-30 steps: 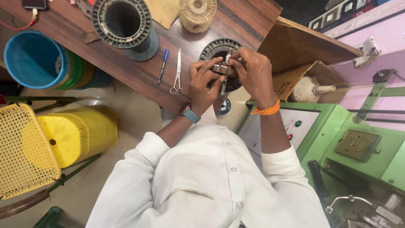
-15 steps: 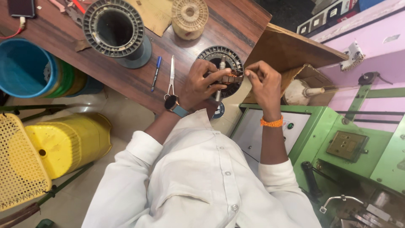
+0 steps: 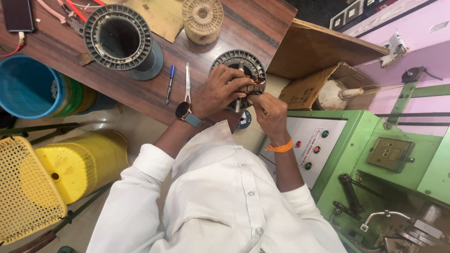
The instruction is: The person works at a workbench fitting a copper motor armature into a circular stator housing, pressing and positioning it by hand and turning it to seat it. They then use a green-handled screwdriver on the assembly and use scissors to cut a small piece of material, handling the armature throughout.
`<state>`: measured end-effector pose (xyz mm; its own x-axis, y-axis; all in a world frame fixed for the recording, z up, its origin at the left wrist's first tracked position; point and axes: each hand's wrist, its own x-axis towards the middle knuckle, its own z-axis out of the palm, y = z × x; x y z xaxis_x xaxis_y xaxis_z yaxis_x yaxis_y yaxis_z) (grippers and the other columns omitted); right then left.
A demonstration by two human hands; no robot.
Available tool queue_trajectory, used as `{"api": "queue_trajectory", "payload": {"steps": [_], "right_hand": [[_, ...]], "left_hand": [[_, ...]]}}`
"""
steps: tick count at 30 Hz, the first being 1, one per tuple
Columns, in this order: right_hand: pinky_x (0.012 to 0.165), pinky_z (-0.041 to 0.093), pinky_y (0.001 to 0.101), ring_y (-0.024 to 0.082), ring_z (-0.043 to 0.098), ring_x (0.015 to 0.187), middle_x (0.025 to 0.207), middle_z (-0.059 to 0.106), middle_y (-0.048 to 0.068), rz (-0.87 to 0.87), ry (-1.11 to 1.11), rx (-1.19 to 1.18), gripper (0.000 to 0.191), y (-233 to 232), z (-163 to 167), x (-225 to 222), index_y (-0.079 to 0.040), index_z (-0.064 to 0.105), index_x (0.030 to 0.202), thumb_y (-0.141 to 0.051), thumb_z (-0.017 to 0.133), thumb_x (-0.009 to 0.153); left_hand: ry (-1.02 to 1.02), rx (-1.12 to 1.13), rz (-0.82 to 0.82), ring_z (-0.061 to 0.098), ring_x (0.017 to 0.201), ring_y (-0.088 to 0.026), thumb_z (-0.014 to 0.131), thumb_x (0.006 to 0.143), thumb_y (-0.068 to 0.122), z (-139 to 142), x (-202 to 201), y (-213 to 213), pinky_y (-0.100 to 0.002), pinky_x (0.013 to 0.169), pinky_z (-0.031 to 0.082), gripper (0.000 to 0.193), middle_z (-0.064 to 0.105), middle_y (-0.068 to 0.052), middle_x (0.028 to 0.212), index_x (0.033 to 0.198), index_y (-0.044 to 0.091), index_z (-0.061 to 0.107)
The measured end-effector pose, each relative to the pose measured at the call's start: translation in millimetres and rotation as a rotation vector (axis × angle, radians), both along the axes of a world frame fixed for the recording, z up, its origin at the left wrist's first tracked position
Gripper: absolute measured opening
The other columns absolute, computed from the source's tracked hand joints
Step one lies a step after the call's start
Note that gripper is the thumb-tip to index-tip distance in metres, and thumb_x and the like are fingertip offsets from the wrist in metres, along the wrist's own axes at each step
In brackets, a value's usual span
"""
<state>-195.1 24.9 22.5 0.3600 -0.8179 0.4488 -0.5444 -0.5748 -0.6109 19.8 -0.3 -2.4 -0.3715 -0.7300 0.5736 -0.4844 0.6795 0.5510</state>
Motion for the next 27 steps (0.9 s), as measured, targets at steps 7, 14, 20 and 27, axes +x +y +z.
{"api": "queue_trajectory", "payload": {"steps": [7,14,20,27], "right_hand": [[0.055,0.047,0.0365,0.022,0.060,0.059,0.072,0.061,0.010,-0.038,0.062,-0.014,0.010,9,-13,-3,-0.002,0.074,0.095,0.003,0.076,0.087],[0.055,0.049,0.0325,0.018,0.063,0.061,0.076,0.067,0.008,0.044,0.075,0.073,0.010,19,23,-6,-0.002,0.074,0.095,-0.004,0.080,0.087],[0.064,0.053,0.0346,0.023,0.068,0.072,0.085,0.070,0.012,0.001,0.054,0.004,0.008,-6,55,5,0.000,0.073,0.097,-0.004,0.078,0.092],[0.065,0.055,0.0325,0.022,0.073,0.074,0.086,0.073,0.015,0.070,0.058,0.102,0.007,-52,58,30,0.002,0.073,0.096,-0.003,0.077,0.092]], "left_hand": [[0.061,-0.384,0.134,0.050,0.125,-0.022,0.087,0.085,0.030,-17,-12,17,-0.041,0.109,0.044,0.037,0.056,0.004,0.135,0.120,0.029,0.075],[0.124,-0.348,0.173,0.053,0.124,-0.025,0.090,0.084,0.021,-26,-20,18,-0.044,0.103,0.046,0.023,0.054,-0.001,0.135,0.094,0.015,0.070],[0.327,-0.105,0.233,0.062,0.121,-0.028,0.081,0.084,0.003,-26,-26,25,-0.040,0.101,0.056,0.018,0.050,-0.015,0.141,0.090,0.004,0.064],[0.333,-0.081,0.255,0.064,0.122,-0.024,0.078,0.085,0.000,-19,-25,28,-0.040,0.104,0.056,0.016,0.046,-0.017,0.147,0.090,0.003,0.063]]}}
